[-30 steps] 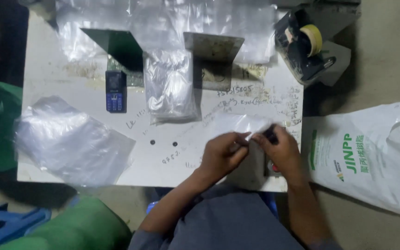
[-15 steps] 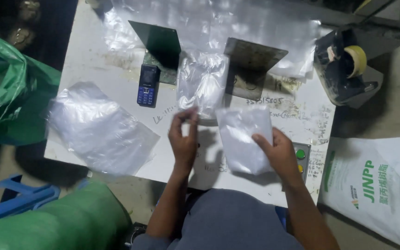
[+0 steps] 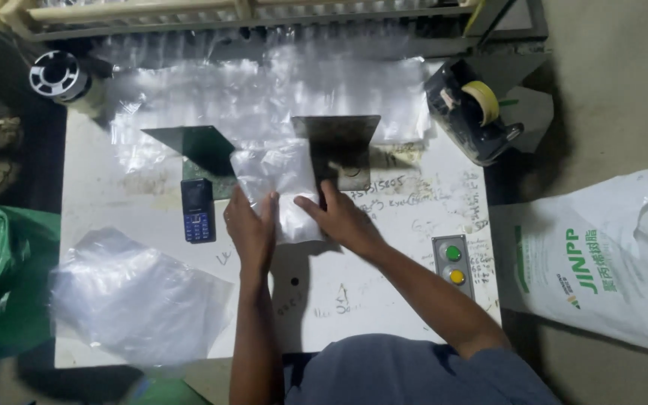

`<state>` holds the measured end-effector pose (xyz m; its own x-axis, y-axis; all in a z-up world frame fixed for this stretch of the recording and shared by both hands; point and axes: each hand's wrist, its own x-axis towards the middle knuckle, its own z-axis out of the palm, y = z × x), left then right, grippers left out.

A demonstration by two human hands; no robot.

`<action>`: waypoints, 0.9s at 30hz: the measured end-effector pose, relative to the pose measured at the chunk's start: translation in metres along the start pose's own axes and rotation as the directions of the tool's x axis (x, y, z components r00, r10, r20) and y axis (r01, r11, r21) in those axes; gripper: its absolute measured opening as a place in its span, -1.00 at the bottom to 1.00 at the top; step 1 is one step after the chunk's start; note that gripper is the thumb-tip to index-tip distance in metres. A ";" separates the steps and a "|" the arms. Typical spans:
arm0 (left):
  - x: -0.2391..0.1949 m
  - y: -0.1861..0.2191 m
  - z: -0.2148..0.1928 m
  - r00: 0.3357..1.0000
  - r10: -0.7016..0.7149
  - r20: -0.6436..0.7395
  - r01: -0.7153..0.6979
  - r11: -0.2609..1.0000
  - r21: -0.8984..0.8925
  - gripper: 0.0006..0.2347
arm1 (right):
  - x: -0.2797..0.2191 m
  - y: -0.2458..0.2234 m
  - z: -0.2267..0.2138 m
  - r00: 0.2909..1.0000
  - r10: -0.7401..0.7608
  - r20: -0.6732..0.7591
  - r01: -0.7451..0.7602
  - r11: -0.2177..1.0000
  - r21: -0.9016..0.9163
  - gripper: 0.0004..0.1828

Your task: The person is folding and stacking plastic bags on a workbench in a factory.

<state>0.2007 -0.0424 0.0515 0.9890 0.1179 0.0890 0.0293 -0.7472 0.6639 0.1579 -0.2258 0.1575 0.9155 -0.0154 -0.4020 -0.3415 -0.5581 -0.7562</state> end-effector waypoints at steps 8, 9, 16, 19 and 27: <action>-0.002 -0.006 0.007 0.998 0.041 -0.037 -0.041 0.999 0.020 -0.42 | 0.007 0.126 0.047 0.996 -0.084 -0.008 0.080 0.904 0.420 -0.55; -0.002 -0.006 0.008 0.999 0.028 -0.040 -0.027 0.999 0.025 -0.41 | 0.004 0.133 0.051 0.989 -0.141 -0.049 0.146 0.854 0.499 -0.59; 0.006 0.029 -0.004 0.981 -0.192 0.018 0.188 0.975 0.121 -0.38 | -0.012 0.128 0.030 0.950 -0.292 -0.109 0.307 0.814 0.493 -0.76; 0.014 0.035 -0.004 0.911 -0.380 0.161 0.371 0.925 0.083 -0.26 | -0.028 0.110 0.007 0.949 -0.308 -0.062 0.311 0.890 0.335 -0.79; 0.000 0.051 -0.012 0.970 -0.244 0.014 0.239 0.935 -0.262 -0.61 | -0.038 0.105 -0.008 0.952 -0.307 -0.016 0.299 0.911 0.284 -0.80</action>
<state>0.2005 -0.0724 0.0942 0.9540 0.2873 -0.0858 0.2257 -0.4996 0.8363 0.0890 -0.2904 0.0976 0.9794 0.1434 -0.1420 -0.0979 -0.2775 -0.9557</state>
